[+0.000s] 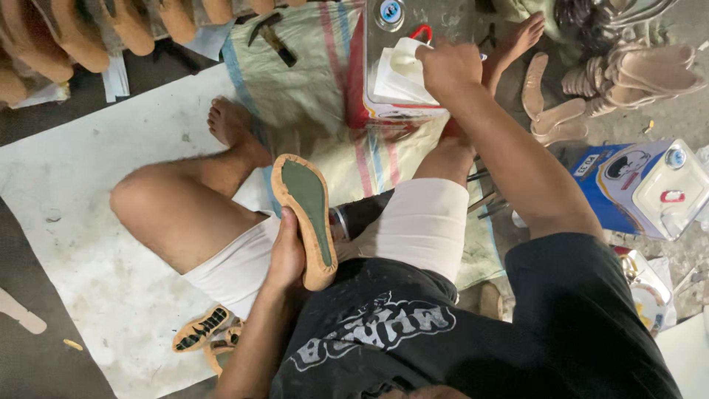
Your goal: The person sits on the floor and uses a toothbrush to apply a white liquid from a container onto the edges and surfaces of shoe sole parts. They repeatedly dip the brush and spread the liquid across multiple parts, placing finished pieces on a nearby rack.
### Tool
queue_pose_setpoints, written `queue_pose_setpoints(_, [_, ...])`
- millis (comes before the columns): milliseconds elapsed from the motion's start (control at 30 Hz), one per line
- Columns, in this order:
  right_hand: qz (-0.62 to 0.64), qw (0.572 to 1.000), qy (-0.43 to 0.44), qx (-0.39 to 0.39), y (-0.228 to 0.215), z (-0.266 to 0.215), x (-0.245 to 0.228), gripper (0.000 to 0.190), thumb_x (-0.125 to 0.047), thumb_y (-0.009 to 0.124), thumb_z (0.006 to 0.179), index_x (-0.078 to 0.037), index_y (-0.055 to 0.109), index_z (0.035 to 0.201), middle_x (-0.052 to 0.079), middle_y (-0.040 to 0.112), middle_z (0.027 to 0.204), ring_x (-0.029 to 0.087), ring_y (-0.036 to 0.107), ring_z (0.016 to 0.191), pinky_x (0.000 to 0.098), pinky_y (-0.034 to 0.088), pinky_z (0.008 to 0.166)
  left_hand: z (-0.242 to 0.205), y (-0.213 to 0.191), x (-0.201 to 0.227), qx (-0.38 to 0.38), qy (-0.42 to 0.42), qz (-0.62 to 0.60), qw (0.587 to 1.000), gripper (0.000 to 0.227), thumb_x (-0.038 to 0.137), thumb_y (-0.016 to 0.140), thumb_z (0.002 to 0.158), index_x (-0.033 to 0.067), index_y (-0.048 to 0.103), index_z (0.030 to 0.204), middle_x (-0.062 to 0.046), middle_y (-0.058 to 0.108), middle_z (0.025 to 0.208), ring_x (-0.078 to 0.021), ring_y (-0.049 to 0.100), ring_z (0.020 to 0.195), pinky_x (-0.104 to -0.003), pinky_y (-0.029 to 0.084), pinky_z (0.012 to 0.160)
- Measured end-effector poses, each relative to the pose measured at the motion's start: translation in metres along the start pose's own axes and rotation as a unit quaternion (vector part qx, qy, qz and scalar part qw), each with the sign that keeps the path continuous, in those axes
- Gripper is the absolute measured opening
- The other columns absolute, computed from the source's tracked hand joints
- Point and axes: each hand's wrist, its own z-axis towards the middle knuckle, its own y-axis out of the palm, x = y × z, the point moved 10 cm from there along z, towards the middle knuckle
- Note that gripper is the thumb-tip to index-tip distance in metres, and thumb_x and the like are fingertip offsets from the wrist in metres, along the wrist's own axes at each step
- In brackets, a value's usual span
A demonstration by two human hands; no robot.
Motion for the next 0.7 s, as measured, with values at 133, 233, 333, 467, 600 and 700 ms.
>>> queue_pose_setpoints(133, [-0.029,0.991,0.028,-0.125,0.006,-0.015,0.019,0.024,-0.016,0.061,0.088,-0.016,0.079,0.104,0.018,0.075,0.1,0.035,0.072,0.093,0.048,0.054,0.077,0.006,0.011,0.016,-0.044,0.039,0.028,0.998,0.067,0.058,0.028,0.105,0.0017,0.059,0.123,-0.012,0.069,0.103,-0.0212,0.068,0.08,-0.036,0.058,0.066])
queue_pose_setpoints(233, [0.034,0.999,0.025,-0.001,-0.046,-0.05,0.033,0.028,-0.022,0.061,0.086,-0.018,0.08,0.107,0.016,0.074,0.095,0.034,0.071,0.088,0.0492,0.052,0.068,0.011,0.015,0.027,-0.072,0.066,0.055,0.994,0.07,0.059,0.027,0.108,-0.0009,0.06,0.122,-0.013,0.069,0.101,-0.0201,0.068,0.081,-0.034,0.059,0.069])
queue_pose_setpoints(333, [0.026,0.998,0.055,0.015,-0.075,-0.085,0.039,0.027,-0.023,0.06,0.091,-0.019,0.08,0.11,0.014,0.075,0.097,0.033,0.071,0.089,0.0494,0.053,0.071,0.021,0.023,0.034,-0.087,0.074,0.068,0.991,0.07,0.059,0.027,0.108,-0.0006,0.06,0.123,-0.012,0.069,0.101,-0.0193,0.068,0.083,-0.034,0.059,0.072])
queue_pose_setpoints(467, [0.121,0.984,0.116,-0.067,-0.094,-0.111,0.041,0.024,-0.025,0.063,0.094,-0.021,0.079,0.112,0.011,0.077,0.096,0.031,0.072,0.09,0.0455,0.054,0.075,0.033,0.041,0.046,-0.098,0.091,0.122,0.984,0.07,0.059,0.03,0.108,-0.0012,0.059,0.127,-0.012,0.07,0.106,-0.0211,0.068,0.088,-0.034,0.058,0.078])
queue_pose_setpoints(600, [0.448,0.886,0.108,0.041,-0.126,-0.14,-0.004,0.021,-0.018,0.071,0.103,-0.011,0.076,0.122,0.008,0.075,0.105,0.019,0.07,0.095,0.031,0.054,0.083,0.001,0.074,0.074,-0.12,0.269,0.31,0.904,0.074,0.06,0.029,0.113,-0.0057,0.047,0.143,-0.017,0.063,0.127,-0.0309,0.061,0.114,-0.039,0.049,0.099])
queue_pose_setpoints(700, [0.608,0.781,0.115,0.084,-0.115,-0.16,-0.054,0.018,-0.004,0.072,0.1,0.001,0.073,0.117,0.006,0.071,0.106,0.01,0.065,0.092,0.0231,0.051,0.079,-0.008,0.094,0.071,-0.133,0.247,0.38,0.882,0.072,0.062,0.028,0.11,-0.0031,0.055,0.129,-0.017,0.069,0.112,-0.0296,0.071,0.102,-0.04,0.056,0.089])
